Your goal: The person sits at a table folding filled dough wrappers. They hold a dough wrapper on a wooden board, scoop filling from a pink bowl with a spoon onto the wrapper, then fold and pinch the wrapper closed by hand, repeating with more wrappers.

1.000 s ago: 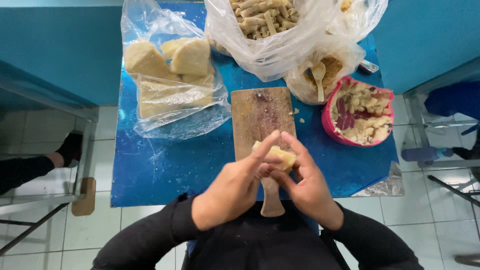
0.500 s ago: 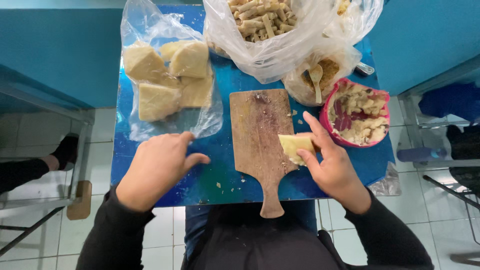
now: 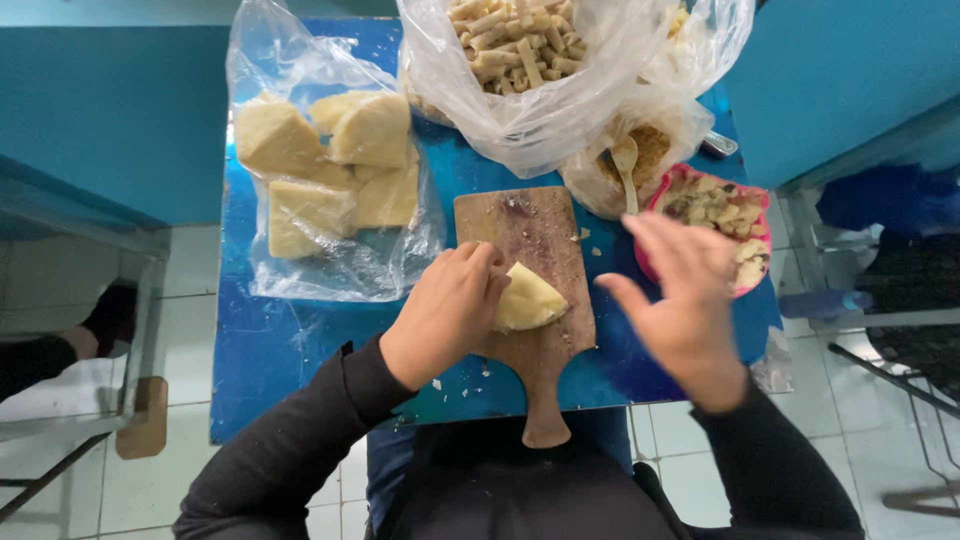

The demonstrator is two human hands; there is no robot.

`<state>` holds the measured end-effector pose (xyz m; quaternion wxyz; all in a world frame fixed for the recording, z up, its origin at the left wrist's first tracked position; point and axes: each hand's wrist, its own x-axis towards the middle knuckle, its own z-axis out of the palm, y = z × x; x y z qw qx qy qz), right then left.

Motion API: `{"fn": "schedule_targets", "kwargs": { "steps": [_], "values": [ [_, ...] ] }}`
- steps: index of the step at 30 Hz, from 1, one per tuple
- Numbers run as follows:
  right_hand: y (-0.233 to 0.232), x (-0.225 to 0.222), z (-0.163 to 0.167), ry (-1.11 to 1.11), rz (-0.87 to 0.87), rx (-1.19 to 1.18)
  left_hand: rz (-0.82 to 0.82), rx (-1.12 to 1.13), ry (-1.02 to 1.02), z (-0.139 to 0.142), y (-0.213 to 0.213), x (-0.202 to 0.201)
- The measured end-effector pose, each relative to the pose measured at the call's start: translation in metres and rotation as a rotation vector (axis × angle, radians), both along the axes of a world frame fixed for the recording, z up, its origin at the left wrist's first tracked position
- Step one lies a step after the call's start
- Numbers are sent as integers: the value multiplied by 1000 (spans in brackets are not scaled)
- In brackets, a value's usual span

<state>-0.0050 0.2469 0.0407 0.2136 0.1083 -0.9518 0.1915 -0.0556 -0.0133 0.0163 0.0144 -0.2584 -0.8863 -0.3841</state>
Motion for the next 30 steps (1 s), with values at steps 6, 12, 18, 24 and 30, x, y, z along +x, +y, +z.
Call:
{"fn": "schedule_targets", "kwargs": {
  "steps": [6,12,18,24,30],
  "values": [
    [39,9,-7,-181,-155,123,-48,49,30,-10,-1,10],
    [51,0,-21,-226,-120,110,-54,48,-1,-10,1,9],
    [57,6,-19,-198,-139,161,-50,40,21,-12,1,9],
    [78,3,-8,-279,-107,376,-58,22,45,-15,1,8],
    [82,3,-6,-306,-40,366,-54,20,50,-15,1,7]
  ]
}}
